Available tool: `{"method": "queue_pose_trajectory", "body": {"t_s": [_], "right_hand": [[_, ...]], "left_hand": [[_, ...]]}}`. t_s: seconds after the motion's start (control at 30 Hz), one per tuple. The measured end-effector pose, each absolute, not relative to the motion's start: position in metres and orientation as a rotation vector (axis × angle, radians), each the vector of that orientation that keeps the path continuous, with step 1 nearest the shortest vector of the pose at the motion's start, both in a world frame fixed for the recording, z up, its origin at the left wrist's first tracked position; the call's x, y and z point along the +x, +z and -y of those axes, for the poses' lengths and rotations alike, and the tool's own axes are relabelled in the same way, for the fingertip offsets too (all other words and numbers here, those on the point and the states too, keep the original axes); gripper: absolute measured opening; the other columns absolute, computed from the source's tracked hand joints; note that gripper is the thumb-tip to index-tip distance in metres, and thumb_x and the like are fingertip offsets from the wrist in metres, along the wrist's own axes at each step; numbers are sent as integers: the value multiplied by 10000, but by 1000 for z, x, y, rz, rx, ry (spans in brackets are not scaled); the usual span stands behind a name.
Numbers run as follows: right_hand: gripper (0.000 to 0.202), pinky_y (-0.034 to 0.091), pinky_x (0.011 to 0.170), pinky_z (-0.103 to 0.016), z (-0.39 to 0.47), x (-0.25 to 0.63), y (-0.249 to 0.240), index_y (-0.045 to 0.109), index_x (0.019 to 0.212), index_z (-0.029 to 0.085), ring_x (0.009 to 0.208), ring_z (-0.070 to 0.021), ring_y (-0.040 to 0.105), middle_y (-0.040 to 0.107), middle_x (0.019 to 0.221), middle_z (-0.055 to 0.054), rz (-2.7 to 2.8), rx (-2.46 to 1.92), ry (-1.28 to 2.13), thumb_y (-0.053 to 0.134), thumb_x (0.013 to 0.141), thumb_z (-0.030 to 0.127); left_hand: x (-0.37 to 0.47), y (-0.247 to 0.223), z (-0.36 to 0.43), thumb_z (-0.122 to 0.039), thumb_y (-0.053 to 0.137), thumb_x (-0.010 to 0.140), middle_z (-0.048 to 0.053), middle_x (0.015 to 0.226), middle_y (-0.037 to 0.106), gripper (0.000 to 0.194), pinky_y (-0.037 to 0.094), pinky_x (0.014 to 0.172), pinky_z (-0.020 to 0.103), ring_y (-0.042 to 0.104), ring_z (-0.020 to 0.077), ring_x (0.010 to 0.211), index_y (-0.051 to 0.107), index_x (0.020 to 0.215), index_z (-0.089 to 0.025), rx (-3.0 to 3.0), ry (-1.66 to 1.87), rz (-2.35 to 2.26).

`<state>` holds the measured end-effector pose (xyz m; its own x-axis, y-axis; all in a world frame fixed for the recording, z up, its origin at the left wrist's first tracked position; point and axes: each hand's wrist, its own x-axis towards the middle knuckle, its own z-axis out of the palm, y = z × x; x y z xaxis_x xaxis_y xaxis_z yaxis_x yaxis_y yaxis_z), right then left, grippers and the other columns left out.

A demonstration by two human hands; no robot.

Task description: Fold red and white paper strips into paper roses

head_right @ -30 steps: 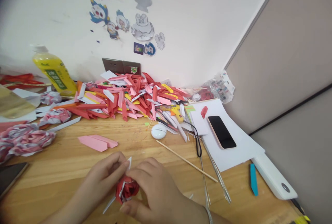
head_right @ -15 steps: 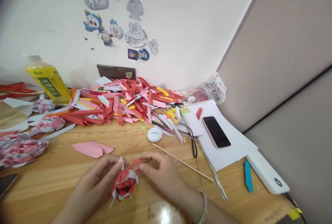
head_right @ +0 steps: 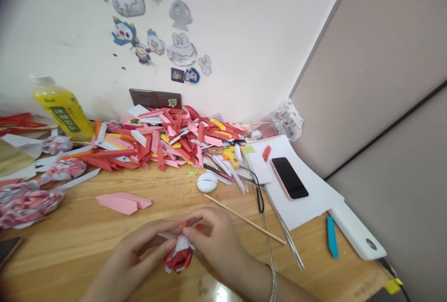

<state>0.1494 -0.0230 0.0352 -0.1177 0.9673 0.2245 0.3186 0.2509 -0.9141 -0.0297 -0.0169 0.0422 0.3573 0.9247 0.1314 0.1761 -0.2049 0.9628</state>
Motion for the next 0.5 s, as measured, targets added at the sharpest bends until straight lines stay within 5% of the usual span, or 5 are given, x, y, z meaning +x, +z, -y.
{"method": "queue_pose_trajectory", "body": {"t_s": [0.5], "right_hand": [[130,481,705,-320,30,146,40,671,845,215,731,-178,640,717,780,-31,1767,-989,464,605,897,315]], "left_hand": [[-39,40,31,-149,635,794,6,974,737,284,569,777,206,711,170,872,678,1010,-327,2140,1193,-1011]]}}
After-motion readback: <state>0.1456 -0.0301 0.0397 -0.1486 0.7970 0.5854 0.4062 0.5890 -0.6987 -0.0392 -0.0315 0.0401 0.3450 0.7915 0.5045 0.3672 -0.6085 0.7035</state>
